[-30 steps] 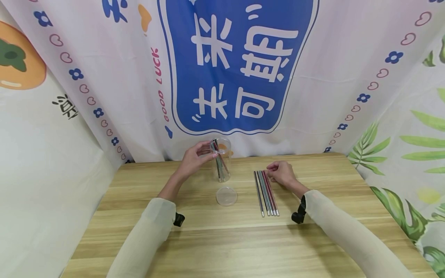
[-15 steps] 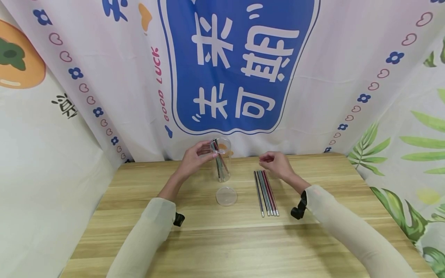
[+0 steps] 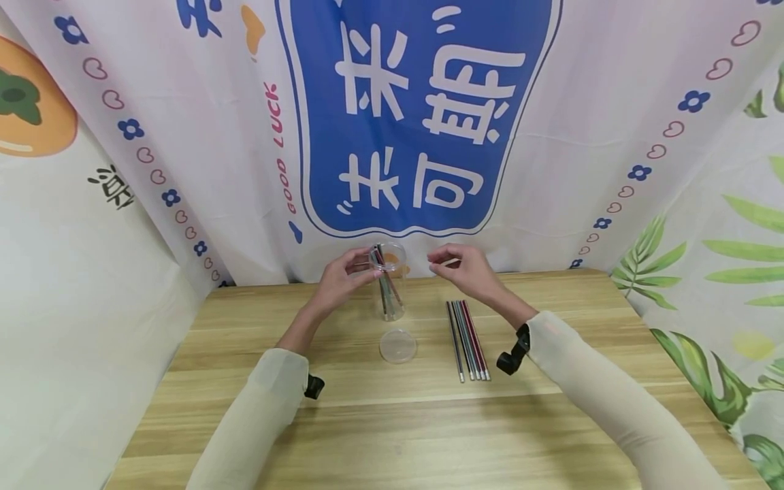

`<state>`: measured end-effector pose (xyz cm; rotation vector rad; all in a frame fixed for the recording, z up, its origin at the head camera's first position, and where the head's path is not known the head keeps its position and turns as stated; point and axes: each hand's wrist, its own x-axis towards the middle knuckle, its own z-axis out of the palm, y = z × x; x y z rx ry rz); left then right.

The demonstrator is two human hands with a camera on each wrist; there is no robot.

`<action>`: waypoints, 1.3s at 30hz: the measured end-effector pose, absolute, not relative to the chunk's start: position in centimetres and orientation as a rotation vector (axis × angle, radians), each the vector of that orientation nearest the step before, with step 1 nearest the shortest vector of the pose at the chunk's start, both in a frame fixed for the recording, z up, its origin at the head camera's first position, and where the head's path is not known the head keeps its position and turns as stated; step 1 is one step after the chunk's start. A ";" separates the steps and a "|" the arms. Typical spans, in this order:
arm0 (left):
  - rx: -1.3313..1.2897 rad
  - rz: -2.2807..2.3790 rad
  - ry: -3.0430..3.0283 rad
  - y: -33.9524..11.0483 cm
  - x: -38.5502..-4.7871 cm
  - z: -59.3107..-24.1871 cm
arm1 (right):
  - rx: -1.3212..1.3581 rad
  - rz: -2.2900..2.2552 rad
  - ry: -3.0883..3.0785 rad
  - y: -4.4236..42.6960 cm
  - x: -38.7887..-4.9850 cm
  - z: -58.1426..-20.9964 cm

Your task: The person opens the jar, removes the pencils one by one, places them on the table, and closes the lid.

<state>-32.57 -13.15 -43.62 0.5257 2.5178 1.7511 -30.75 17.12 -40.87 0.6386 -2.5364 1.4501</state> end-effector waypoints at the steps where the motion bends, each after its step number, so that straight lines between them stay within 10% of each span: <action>1: 0.529 1.751 2.518 -13.1 -32.6 -43.6 | 0.650 1.455 -2.528 16.8 -30.8 -40.6; 39: 0.563 1.793 2.456 -13.4 -32.8 -43.8 | 0.939 1.043 -2.660 8.5 -34.4 -36.6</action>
